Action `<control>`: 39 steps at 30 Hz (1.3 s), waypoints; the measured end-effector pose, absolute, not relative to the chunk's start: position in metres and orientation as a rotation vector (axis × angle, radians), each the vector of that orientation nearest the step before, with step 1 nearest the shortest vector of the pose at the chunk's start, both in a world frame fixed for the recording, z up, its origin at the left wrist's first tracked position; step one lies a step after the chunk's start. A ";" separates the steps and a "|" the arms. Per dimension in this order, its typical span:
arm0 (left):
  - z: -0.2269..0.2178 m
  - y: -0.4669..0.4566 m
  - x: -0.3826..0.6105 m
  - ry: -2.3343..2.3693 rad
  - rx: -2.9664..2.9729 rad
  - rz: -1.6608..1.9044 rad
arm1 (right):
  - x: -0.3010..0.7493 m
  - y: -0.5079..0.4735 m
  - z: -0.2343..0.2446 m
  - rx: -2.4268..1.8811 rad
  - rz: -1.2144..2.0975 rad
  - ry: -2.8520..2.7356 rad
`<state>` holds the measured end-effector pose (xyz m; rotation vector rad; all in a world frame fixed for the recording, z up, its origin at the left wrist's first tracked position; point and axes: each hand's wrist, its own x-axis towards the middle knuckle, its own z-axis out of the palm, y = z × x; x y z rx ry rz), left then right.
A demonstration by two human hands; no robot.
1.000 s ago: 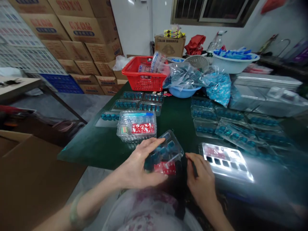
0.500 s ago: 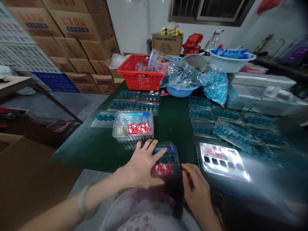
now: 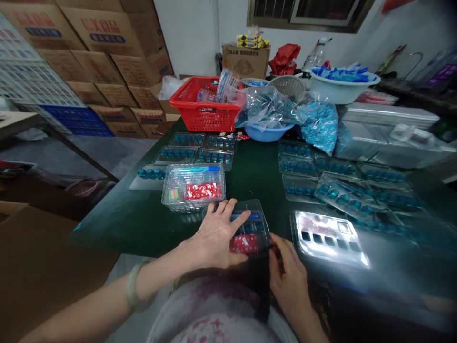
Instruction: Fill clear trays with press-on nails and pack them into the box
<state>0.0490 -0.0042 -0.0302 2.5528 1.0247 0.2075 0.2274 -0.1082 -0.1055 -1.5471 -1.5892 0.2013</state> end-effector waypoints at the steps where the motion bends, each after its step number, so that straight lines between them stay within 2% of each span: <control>1: -0.031 -0.003 0.049 1.026 2.557 0.203 | 0.227 -0.108 -0.106 -1.554 0.201 -1.590; 16: -0.033 -0.006 0.047 0.951 2.578 0.154 | 0.230 -0.115 -0.108 -1.596 0.220 -1.636; 24: -0.012 -0.017 0.058 1.091 2.520 0.518 | 0.220 -0.112 -0.065 -1.422 0.600 -1.278; 27: -0.010 -0.024 0.070 1.210 2.457 0.735 | 0.212 -0.099 -0.040 -1.334 0.634 -1.184; 32: -0.006 -0.028 0.076 1.187 2.329 0.927 | 0.218 -0.079 0.004 -1.307 0.384 -1.337; 39: 0.040 -0.017 0.043 1.053 2.449 1.377 | 0.228 -0.063 0.055 -1.283 -0.171 -1.894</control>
